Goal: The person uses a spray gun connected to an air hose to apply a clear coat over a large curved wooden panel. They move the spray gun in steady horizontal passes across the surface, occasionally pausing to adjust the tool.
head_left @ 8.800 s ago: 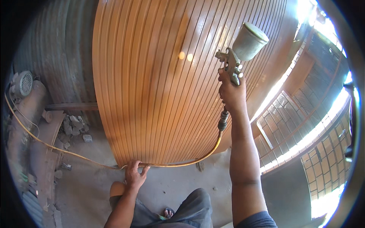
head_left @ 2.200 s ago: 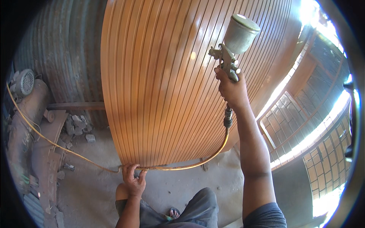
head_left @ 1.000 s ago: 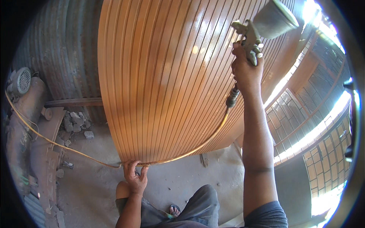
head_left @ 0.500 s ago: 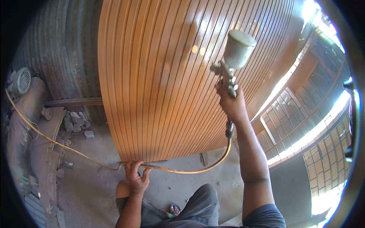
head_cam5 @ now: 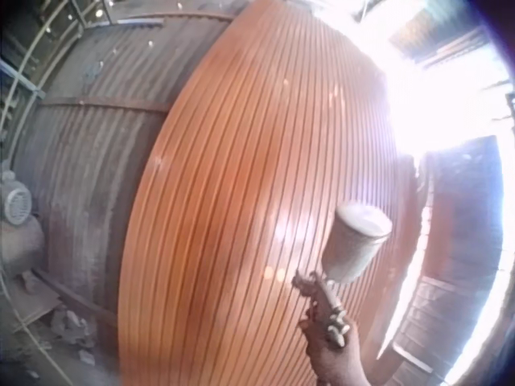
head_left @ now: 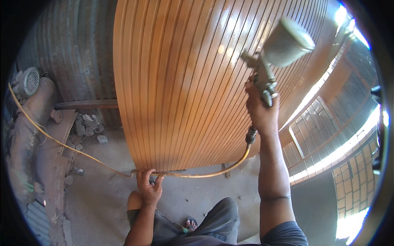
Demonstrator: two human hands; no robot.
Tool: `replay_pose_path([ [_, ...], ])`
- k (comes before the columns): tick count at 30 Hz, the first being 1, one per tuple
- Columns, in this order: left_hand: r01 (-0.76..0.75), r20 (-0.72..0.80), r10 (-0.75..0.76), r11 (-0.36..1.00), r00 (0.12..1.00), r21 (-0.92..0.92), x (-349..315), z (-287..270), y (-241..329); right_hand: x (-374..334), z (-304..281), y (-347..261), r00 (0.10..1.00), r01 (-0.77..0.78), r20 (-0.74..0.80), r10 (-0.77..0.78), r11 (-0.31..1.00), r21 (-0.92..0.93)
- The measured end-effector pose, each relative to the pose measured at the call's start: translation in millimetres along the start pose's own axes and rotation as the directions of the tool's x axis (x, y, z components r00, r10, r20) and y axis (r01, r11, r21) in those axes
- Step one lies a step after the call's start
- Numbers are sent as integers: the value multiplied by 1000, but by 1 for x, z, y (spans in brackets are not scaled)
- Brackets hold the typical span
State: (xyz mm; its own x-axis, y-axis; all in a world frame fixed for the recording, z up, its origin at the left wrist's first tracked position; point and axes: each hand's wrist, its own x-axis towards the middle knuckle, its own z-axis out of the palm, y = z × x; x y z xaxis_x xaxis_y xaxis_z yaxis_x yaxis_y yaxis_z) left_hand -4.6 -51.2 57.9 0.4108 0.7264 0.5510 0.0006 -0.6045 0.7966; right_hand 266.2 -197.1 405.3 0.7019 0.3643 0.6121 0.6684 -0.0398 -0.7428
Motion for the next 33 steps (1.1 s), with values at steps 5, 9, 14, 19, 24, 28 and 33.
replay_pose_path([
  [5, 34, -23, -33, 999, 999, 5, 6, -1, -3, 7, 12, -21, 992, 122, -39, -122, 993, -4],
  [9, 23, -3, -23, 1000, 1000, -16, 4, -1, 0, 7, 27, -14, 993, 111, 49, -109, 993, -31],
  [14, -26, 0, 26, 999, 1000, 20, 4, -5, 2, 0, 35, 5, 990, 36, 140, -22, 995, -97],
  [19, -65, -2, 65, 997, 998, 39, 5, -6, 4, -15, 35, 23, 980, 1, 195, 29, 989, -151],
  [24, -55, 15, 55, 998, 998, 15, 3, -6, 6, -37, 36, 42, 958, -8, 276, 78, 970, -244],
  [28, -65, 51, 64, 998, 997, 10, 2, -6, 5, -56, 32, 53, 921, -87, 337, 193, 948, -307],
  [33, -108, 75, 107, 994, 991, 18, 4, -5, 4, -57, 27, 53, 894, -217, 328, 305, 935, -280],
])
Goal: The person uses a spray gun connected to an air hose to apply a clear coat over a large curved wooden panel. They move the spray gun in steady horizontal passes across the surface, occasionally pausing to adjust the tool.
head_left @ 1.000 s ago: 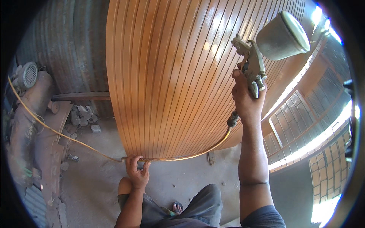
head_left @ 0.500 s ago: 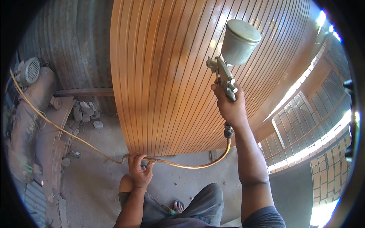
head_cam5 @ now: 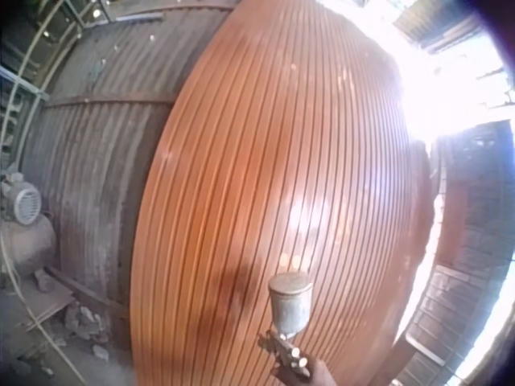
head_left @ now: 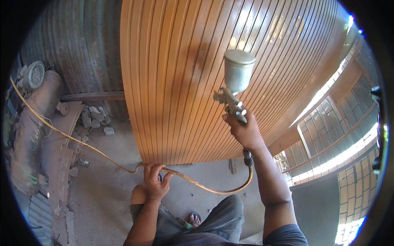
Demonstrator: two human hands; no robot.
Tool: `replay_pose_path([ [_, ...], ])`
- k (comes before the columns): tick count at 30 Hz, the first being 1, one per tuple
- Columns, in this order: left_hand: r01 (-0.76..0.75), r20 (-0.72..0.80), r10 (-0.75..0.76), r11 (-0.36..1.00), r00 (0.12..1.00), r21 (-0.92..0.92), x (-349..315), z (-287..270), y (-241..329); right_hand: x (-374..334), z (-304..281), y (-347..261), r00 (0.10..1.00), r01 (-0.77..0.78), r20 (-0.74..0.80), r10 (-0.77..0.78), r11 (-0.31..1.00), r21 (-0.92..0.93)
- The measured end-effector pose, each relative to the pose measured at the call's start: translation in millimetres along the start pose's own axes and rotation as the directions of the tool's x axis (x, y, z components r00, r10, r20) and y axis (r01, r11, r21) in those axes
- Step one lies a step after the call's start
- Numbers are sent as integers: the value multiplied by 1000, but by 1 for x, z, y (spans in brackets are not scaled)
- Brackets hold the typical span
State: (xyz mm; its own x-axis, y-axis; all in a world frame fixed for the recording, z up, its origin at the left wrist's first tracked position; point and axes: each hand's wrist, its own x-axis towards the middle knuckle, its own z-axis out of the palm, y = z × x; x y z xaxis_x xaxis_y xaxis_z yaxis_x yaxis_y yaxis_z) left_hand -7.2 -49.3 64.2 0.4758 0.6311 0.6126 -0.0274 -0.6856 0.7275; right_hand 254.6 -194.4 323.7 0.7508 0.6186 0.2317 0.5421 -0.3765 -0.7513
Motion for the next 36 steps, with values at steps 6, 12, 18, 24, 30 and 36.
replay_pose_path([
  [6, 43, -46, -48, 995, 998, -88, 0, 1, -3, 13, -31, -40, 984, 113, -157, -80, 971, 209],
  [12, 256, -125, -264, 964, 956, -76, -2, 5, -36, -5, -52, -76, 879, 394, -430, -207, 824, 408],
  [18, 582, -279, -868, 486, 412, -652, -10, 26, -78, -42, -48, -80, 812, 501, -525, -254, 765, 405],
  [24, 642, 247, -865, 107, 437, -759, -16, 7, -89, -43, -9, -60, 882, 416, -414, -225, 784, 460],
  [30, 644, 215, -837, 198, 503, -739, -3, -1, -63, -28, 39, -15, 941, 256, -303, -152, 904, 342],
  [36, 606, 148, -818, 277, 556, -746, -4, -6, -51, -46, 77, 40, 984, 95, -176, -36, 936, 339],
])
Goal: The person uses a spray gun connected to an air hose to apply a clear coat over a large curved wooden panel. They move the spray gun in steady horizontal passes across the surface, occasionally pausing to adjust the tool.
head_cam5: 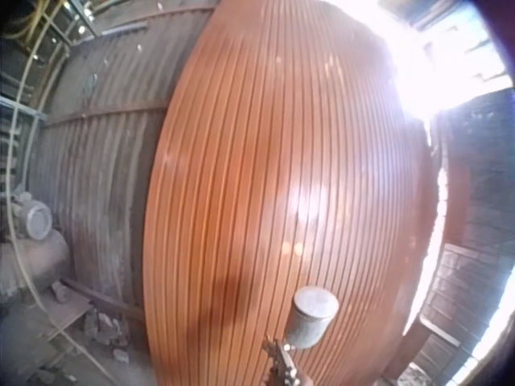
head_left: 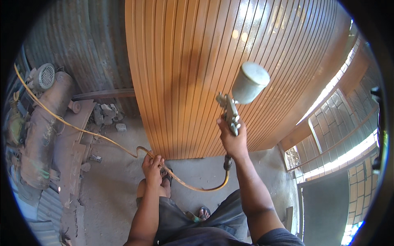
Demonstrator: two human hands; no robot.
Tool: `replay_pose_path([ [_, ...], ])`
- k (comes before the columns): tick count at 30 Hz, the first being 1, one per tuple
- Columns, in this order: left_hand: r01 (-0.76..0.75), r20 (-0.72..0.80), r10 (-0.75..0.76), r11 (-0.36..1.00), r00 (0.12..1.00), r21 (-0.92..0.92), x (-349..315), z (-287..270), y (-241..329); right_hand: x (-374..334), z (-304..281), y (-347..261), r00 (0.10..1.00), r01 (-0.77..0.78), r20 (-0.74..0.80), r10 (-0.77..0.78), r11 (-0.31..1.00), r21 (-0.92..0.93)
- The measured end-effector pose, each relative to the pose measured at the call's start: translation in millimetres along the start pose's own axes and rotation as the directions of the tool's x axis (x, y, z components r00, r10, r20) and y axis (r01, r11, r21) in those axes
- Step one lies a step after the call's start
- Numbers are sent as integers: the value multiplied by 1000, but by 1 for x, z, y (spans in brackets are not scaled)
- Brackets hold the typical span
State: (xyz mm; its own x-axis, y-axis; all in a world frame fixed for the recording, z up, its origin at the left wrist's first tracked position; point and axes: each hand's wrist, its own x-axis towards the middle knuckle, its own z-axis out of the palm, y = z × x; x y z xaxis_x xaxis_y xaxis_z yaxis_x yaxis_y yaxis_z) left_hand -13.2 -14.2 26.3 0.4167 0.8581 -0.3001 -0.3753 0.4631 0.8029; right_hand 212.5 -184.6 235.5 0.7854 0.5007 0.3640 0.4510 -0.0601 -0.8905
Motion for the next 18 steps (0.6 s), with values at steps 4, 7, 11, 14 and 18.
replay_pose_path([
  [4, 20, 9, -20, 1000, 1000, -15, -4, -7, 2, -26, 6, 14, 973, -230, 11, 230, 973, -13],
  [7, 23, 18, -22, 998, 1000, -57, -5, -13, 7, -17, 7, 5, 974, -227, 11, 226, 973, 39],
  [11, -23, -11, 21, 980, 1000, -199, -7, -20, 16, 18, 4, -25, 994, 84, -71, -79, 994, 66],
  [14, -73, -17, 71, 972, 997, -223, -11, -24, 23, 45, 0, -55, 976, 197, -105, -189, 978, 74],
  [18, -105, 30, 116, 964, 993, -244, -14, -23, 27, 76, -5, -92, 965, 235, -140, -222, 968, 86],
])
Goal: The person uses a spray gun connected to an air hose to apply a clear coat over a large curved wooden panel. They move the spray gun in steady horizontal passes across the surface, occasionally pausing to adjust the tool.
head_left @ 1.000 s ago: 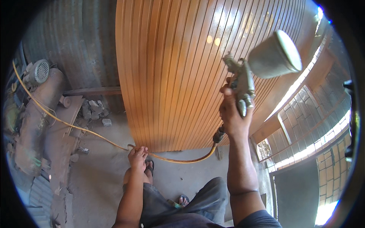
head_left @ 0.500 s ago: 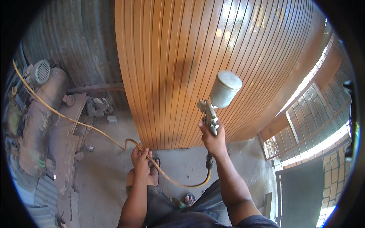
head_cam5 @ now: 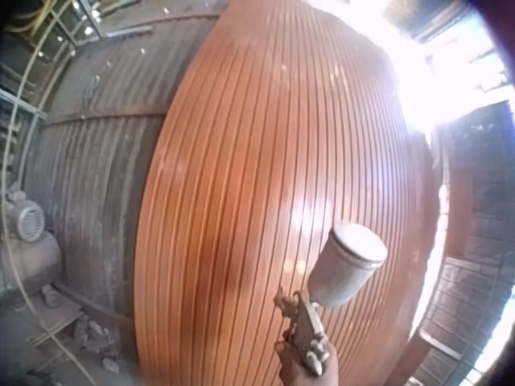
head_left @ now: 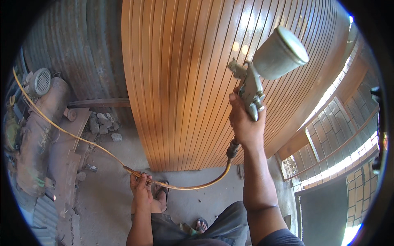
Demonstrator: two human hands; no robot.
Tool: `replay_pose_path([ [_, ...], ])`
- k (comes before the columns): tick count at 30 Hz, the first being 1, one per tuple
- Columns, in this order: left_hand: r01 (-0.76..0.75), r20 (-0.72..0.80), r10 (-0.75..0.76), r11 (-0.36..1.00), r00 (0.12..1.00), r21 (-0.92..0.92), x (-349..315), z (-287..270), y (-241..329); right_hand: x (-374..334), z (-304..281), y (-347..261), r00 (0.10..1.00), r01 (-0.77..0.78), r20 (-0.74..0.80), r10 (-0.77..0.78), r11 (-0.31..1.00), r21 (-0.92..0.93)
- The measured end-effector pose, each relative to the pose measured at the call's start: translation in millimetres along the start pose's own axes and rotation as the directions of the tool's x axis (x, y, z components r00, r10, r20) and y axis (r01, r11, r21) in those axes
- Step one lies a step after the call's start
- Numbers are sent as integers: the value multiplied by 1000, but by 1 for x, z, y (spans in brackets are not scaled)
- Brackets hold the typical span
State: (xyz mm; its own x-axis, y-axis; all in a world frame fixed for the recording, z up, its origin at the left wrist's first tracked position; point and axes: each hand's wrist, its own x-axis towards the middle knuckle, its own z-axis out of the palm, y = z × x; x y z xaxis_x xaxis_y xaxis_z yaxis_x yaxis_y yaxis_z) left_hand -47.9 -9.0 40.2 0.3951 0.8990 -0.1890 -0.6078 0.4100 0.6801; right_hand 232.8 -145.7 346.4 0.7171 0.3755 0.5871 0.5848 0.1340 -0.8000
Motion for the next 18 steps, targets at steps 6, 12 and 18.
replay_pose_path([
  [6, -44, 83, 44, 999, 996, 0, -8, 12, 5, 21, 0, -41, 996, 35, -84, -28, 996, 87],
  [12, -123, 114, 121, 992, 986, 9, -18, 36, 18, 30, 2, -63, 978, 171, -140, -152, 976, 138],
  [18, -128, 139, 122, 991, 983, 33, -24, 47, 28, 34, 8, -44, 999, 53, -8, -53, 997, 47],
])
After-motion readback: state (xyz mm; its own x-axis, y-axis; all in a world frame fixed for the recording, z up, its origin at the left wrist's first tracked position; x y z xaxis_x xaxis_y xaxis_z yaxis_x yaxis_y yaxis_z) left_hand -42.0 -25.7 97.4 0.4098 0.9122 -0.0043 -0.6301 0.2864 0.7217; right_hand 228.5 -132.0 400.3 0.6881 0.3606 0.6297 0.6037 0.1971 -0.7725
